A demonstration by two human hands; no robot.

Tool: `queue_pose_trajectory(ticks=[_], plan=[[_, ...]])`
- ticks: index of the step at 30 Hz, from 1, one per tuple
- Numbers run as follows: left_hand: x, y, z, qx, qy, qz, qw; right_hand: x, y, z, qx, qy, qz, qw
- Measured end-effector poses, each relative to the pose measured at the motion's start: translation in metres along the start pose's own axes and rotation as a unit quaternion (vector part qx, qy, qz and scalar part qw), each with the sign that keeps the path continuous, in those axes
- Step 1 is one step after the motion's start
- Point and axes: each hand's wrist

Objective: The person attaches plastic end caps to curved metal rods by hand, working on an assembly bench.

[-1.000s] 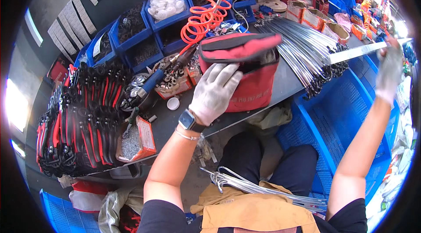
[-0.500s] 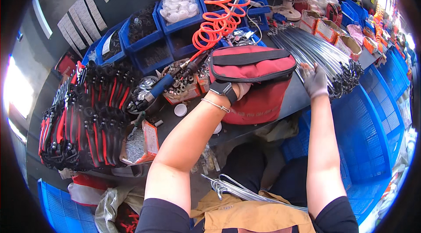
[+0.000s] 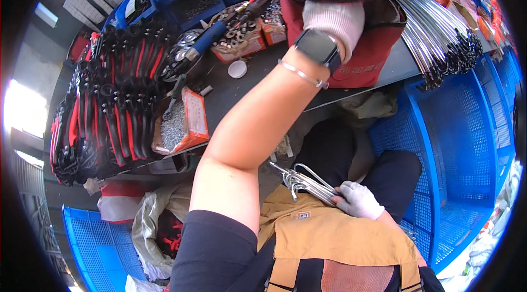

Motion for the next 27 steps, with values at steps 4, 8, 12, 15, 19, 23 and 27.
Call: queue_pose_trajectory(ticks=[4,8,12,15,19,23,27], plan=[[0.037,-0.076,0.021,0.228,0.054,0.098,0.967,0.007,-0.003,0.005,-0.158,0.137,-0.006,0.978],[0.107,-0.12,0.027,0.376,-0.104,0.096,0.916,0.011,0.007,-0.003,-0.044,0.064,0.14,0.987],[0.179,-0.137,0.026,0.522,-0.382,0.039,0.762,0.01,-0.025,-0.011,-0.259,0.2,0.121,0.937],[0.204,-0.14,0.029,0.539,-0.443,0.069,0.713,-0.011,-0.076,-0.045,-0.263,0.072,0.133,0.953],[0.202,-0.128,0.023,0.616,-0.506,0.11,0.594,-0.067,-0.103,-0.084,-0.155,0.024,0.145,0.977],[0.198,-0.128,0.018,0.586,-0.519,0.109,0.612,-0.088,-0.086,-0.072,0.029,-0.048,0.214,0.975],[0.195,-0.129,0.017,0.575,-0.533,0.107,0.611,-0.09,-0.073,-0.069,0.117,-0.022,0.209,0.971]])
Point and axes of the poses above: each hand's wrist, its own x-axis away from the middle knuckle, its own y-axis out of the palm, z = x × y, and after that the axes turned 5 degrees about y, right-handed
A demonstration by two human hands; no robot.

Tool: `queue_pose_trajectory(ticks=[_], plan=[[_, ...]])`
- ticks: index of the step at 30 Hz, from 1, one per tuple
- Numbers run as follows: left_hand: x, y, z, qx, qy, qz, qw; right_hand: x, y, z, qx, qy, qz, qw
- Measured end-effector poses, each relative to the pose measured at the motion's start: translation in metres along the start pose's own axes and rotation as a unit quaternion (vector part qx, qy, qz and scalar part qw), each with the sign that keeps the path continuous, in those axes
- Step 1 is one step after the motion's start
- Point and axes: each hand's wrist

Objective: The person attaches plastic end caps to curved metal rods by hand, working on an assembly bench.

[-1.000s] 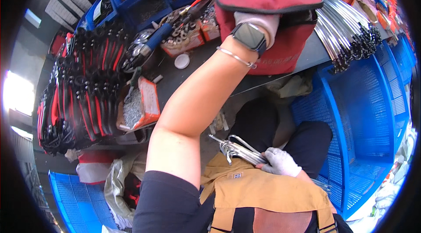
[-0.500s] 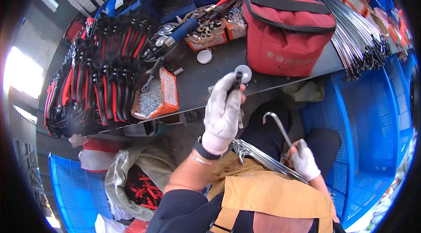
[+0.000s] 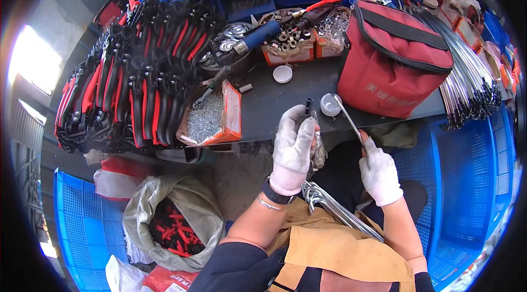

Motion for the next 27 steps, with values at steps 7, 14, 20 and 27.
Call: queue_pose_trajectory(ticks=[7,14,20,27], plan=[[-0.011,0.003,-0.025,-0.048,0.075,0.077,0.993,0.02,-0.052,-0.042,-0.373,0.146,-0.108,0.91],[-0.009,0.005,-0.029,-0.177,0.195,0.054,0.963,0.026,-0.066,-0.048,-0.401,0.126,-0.127,0.898],[0.003,0.027,-0.013,0.074,-0.054,-0.095,0.991,0.034,-0.057,-0.033,-0.488,0.188,-0.115,0.845],[-0.019,0.076,0.01,0.031,-0.003,-0.141,0.99,0.051,-0.047,-0.026,-0.452,0.161,-0.021,0.877]])
Point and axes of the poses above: each hand's wrist, its own x-axis away from the middle knuckle, its own y-axis out of the palm, z = x × y, and after that the axes turned 5 degrees about y, right-handed
